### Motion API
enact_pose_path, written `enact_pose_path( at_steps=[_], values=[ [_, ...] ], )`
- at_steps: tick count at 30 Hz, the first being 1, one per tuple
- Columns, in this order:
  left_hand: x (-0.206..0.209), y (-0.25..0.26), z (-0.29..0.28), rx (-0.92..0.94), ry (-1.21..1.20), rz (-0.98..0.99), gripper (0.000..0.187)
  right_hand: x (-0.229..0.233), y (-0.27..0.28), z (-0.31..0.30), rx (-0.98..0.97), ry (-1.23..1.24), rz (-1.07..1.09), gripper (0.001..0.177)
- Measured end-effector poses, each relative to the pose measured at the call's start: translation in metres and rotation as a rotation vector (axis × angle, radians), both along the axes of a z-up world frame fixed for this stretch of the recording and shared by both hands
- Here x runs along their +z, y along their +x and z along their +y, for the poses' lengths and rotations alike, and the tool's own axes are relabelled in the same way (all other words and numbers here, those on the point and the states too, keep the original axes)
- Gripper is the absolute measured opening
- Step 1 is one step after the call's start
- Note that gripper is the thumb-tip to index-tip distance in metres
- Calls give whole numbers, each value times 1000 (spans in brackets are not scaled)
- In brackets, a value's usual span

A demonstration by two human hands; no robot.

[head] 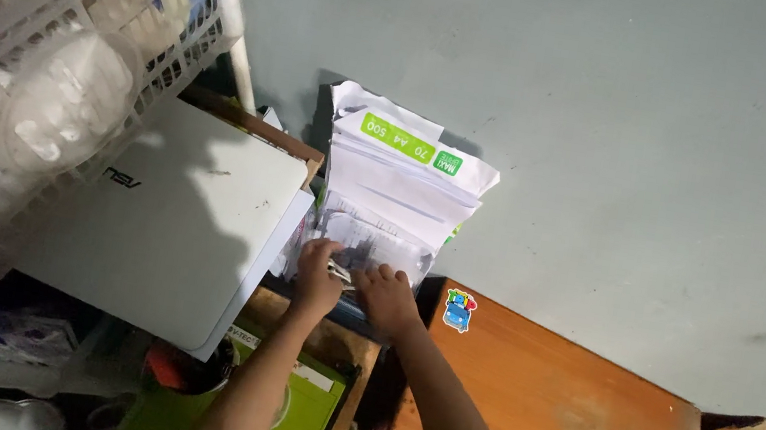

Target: The person coils a white power cable and places it into a storage container. They then move a white laptop onto the desk, wipe the desk surface and the laptop with a cloth, and place a small pouch on the desk. Finally, they move a hairbrush and a small container to the side.

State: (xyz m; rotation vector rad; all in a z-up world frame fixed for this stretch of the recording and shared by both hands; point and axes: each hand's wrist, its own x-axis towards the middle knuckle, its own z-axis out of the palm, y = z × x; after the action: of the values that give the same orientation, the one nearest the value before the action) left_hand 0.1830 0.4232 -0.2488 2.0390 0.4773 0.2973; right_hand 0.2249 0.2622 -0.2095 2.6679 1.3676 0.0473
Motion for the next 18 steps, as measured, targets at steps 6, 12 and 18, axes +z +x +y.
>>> enact_pose_path(
  at_steps=[6, 12, 18],
  values=[
    [9, -26, -5, -213, 345, -41, 40, 2, -10, -4, -124, 172, 361, 48],
    [-42, -19, -16, 14, 705, -12, 53, -48, -21, -26, -125, 295, 92, 35],
    [6, -25, -15, -139, 627, 366, 61, -51, -33, -35, -50, 368, 48, 42]
  ],
)
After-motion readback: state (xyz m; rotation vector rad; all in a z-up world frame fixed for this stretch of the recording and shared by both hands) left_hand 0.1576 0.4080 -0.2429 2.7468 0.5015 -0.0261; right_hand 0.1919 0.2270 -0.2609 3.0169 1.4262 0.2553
